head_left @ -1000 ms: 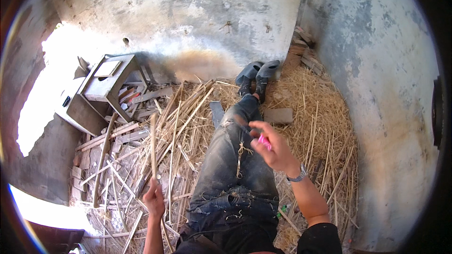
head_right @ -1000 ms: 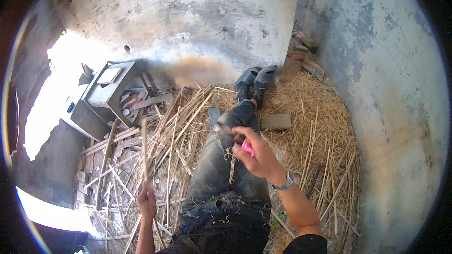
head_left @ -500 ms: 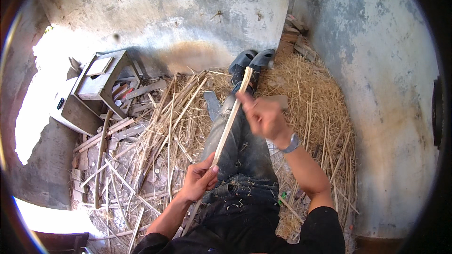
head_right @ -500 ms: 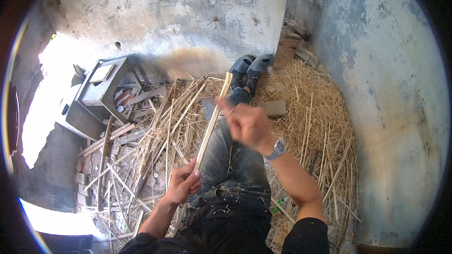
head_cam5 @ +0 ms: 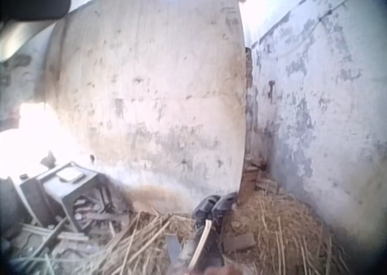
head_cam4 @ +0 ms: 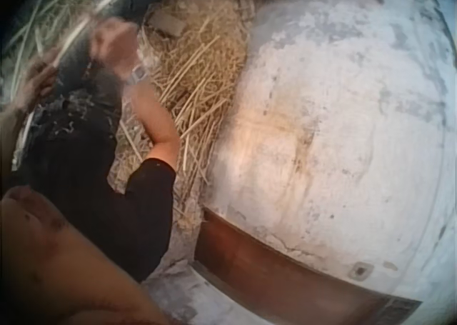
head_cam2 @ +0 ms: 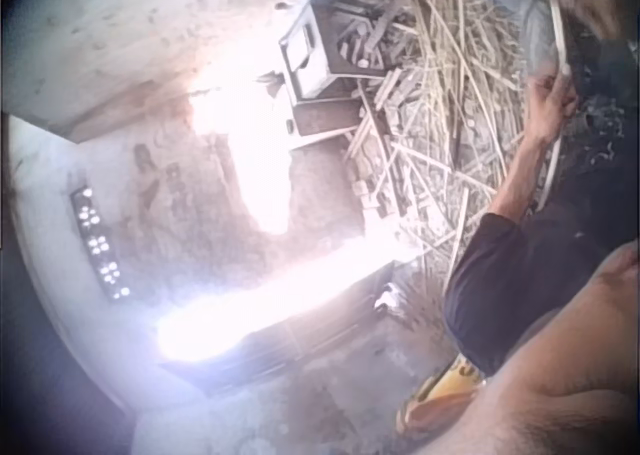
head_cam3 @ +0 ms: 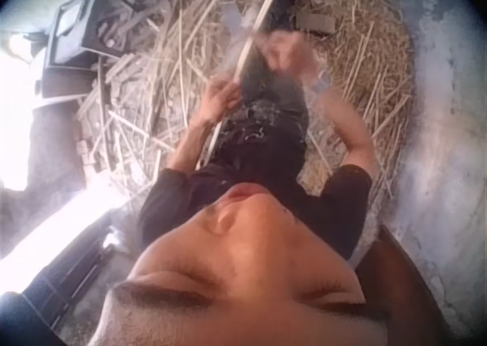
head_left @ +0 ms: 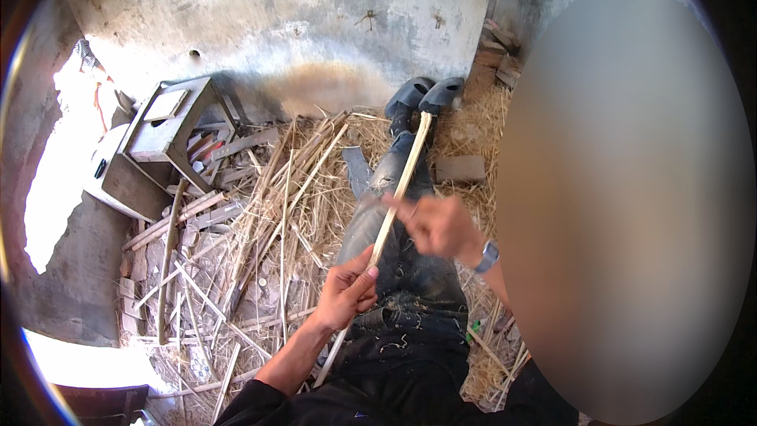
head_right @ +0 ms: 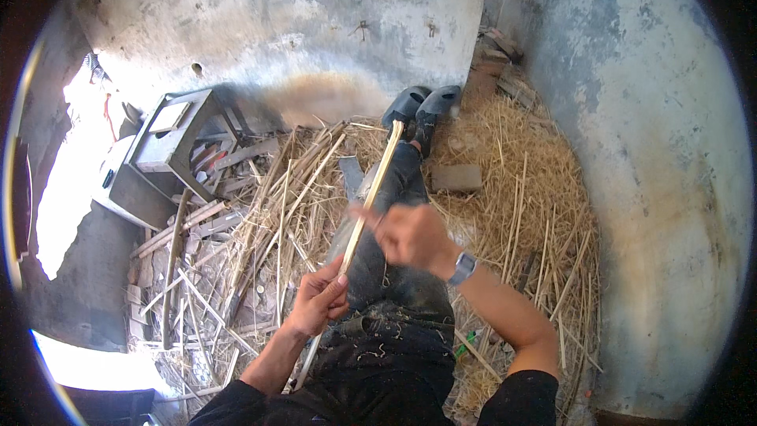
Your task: The person whittles and shapes a long thin bamboo stick using a small folding knife and then a large machete-like blade, removing thin strips of wood.
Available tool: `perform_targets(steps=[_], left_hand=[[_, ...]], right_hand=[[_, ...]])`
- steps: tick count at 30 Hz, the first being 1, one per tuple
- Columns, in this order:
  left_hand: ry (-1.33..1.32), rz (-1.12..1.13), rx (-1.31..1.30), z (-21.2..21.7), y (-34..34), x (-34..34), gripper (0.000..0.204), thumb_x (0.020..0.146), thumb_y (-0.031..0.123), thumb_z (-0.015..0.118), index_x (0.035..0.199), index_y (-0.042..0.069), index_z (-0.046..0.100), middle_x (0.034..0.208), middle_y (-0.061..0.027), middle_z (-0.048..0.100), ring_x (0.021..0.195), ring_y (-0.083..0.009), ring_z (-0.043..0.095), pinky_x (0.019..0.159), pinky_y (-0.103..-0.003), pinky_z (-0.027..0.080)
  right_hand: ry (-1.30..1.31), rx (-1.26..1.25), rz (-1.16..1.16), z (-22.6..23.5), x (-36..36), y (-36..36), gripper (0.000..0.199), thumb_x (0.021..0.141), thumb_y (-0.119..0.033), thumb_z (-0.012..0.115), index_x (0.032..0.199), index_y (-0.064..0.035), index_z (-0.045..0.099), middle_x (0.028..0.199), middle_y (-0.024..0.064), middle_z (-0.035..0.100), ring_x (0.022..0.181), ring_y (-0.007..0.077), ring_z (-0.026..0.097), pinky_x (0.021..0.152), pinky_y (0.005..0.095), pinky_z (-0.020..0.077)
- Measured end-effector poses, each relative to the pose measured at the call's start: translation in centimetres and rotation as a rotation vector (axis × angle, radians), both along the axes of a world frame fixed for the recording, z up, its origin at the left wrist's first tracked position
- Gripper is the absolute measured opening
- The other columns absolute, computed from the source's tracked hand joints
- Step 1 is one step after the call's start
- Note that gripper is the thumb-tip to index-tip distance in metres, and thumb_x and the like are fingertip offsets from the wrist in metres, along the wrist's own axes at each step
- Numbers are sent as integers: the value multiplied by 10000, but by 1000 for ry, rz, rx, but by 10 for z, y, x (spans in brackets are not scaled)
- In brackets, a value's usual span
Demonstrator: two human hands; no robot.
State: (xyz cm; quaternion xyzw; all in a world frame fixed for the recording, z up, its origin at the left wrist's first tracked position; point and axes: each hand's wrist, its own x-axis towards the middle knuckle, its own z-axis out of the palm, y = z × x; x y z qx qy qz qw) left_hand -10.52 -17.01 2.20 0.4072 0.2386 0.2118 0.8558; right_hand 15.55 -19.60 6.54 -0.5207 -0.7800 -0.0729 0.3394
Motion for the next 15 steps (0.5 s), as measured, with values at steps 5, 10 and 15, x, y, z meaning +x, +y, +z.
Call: perform_targets(steps=[5, 10, 15], left_hand=[[13, -29, 87, 4, -4, 8, 484, 1103, 113, 529, 1579, 93, 440, 710, 53, 372, 576, -56, 321, 493, -243, 283], [85, 44, 44, -2, 2, 3, 463, 1093, 99, 555, 1546, 43, 478, 714, 55, 391, 580, -51, 336, 485, -246, 302], [-48, -20, 31, 7, 8, 10, 508, 1106, 204, 536, 1574, 38, 430, 713, 60, 347, 589, -67, 303, 506, -240, 278]], right_hand=[[299, 173, -164, 0, 26, 21, 458, 917, -77, 661, 1373, -112, 685, 720, 97, 682, 511, 233, 585, 498, 359, 486], [113, -183, 124, -15, -10, 2, 435, 927, -85, 629, 1348, -162, 711, 759, 114, 716, 555, 250, 637, 534, 379, 530], [381, -96, -17, -3, 5, 17, 327, 976, -38, 585, 1266, -40, 735, 846, 191, 743, 575, 204, 667, 549, 352, 532]])
